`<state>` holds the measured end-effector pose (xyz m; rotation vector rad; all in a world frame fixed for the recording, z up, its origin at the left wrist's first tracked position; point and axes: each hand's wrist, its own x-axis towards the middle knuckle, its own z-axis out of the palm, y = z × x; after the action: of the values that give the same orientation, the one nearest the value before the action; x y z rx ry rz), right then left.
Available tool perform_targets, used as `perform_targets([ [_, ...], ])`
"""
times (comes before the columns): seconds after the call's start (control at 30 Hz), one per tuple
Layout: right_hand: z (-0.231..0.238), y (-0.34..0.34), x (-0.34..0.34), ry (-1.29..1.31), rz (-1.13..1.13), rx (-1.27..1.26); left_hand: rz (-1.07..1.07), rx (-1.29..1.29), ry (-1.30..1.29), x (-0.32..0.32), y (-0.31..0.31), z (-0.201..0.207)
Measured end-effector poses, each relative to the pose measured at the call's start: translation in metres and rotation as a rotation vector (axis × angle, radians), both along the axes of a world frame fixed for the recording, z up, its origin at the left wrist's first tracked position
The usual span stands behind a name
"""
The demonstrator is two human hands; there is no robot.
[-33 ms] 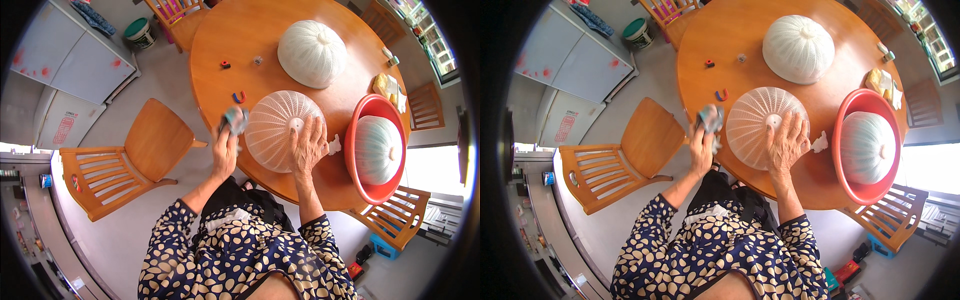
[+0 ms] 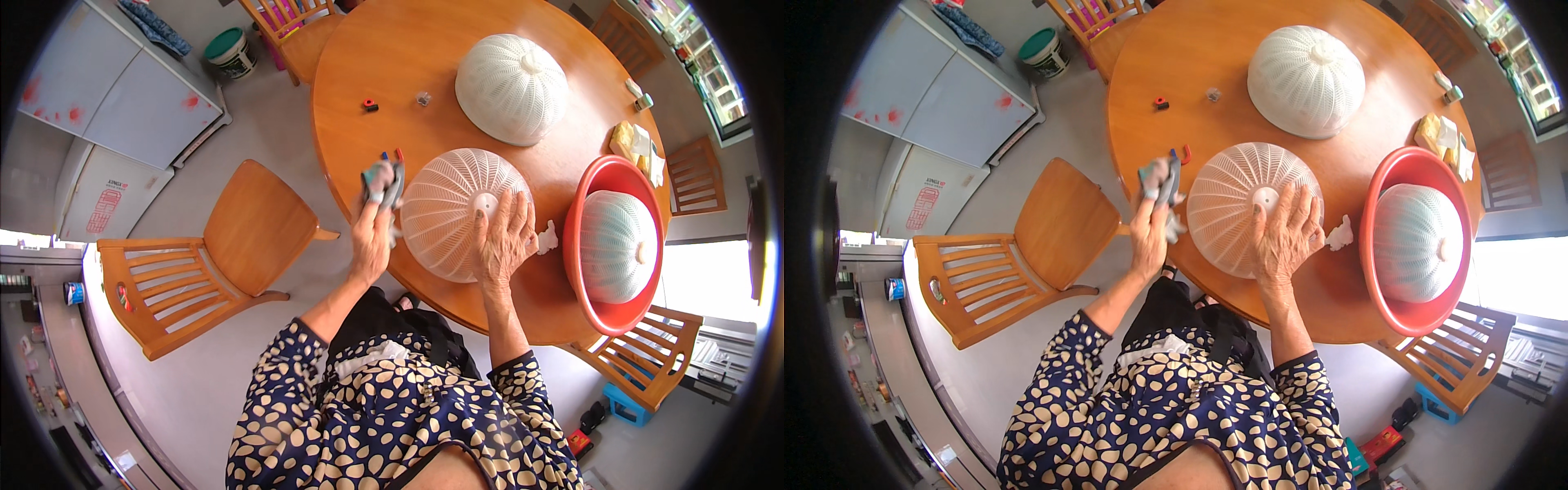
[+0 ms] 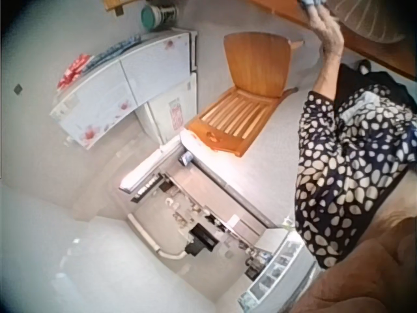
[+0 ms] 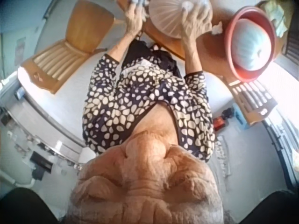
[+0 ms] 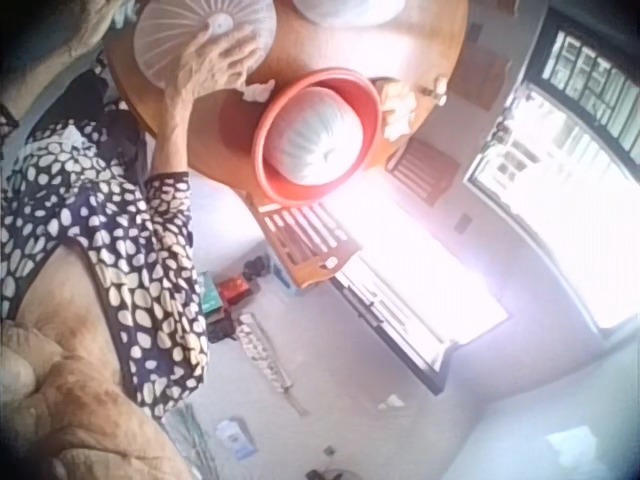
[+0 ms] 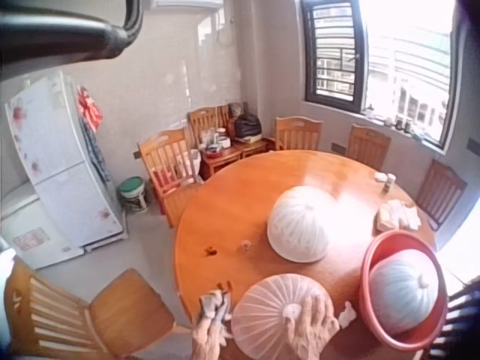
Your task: The person wipes the interior and exterior surfaces of white plastic baskets using a tissue and a cloth. They handle the baskets one at a time, rotating them to access different areas, and switch between cleaning materials during the process.
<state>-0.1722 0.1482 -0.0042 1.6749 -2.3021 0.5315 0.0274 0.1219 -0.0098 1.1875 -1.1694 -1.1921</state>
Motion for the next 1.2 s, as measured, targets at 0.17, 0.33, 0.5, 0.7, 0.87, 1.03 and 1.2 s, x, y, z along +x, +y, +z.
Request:
perform_targets([
  [0.17, -0.001, -0.002, 0.003, -0.001, 0.022, -0.003, -0.101, -0.051, -0.07, -0.026, -0.025, -0.03],
  [0.33, 0.0, -0.001, 0.004, 0.001, 0.021, -0.007, -0.109, -0.172, -0.079, -0.021, 0.002, -0.037],
  [0.5, 0.003, -0.001, 0.006, 0.0, 0.013, -0.003, -0.173, -0.386, -0.447, -0.024, 0.053, -0.025],
  [0.7, 0.001, -0.001, 0.005, -0.015, 0.022, 0.008, -0.417, -0.662, -0.753, -0.004, 0.083, -0.027],
  [0.87, 0.002, -0.002, 0.005, -0.019, 0.018, 0.005, -0.226, -0.456, -0.259, -0.009, 0.056, -0.006],
  [1.03, 0.001, -0.002, 0.005, -0.008, 0.013, -0.026, -0.159, -0.598, -0.585, -0.041, -0.024, 0.018],
  [1.2, 0.0, 0.0, 0.005, 0.005, 0.017, -0.032, -0.298, -0.62, -0.791, -0.035, -0.014, 0.019],
])
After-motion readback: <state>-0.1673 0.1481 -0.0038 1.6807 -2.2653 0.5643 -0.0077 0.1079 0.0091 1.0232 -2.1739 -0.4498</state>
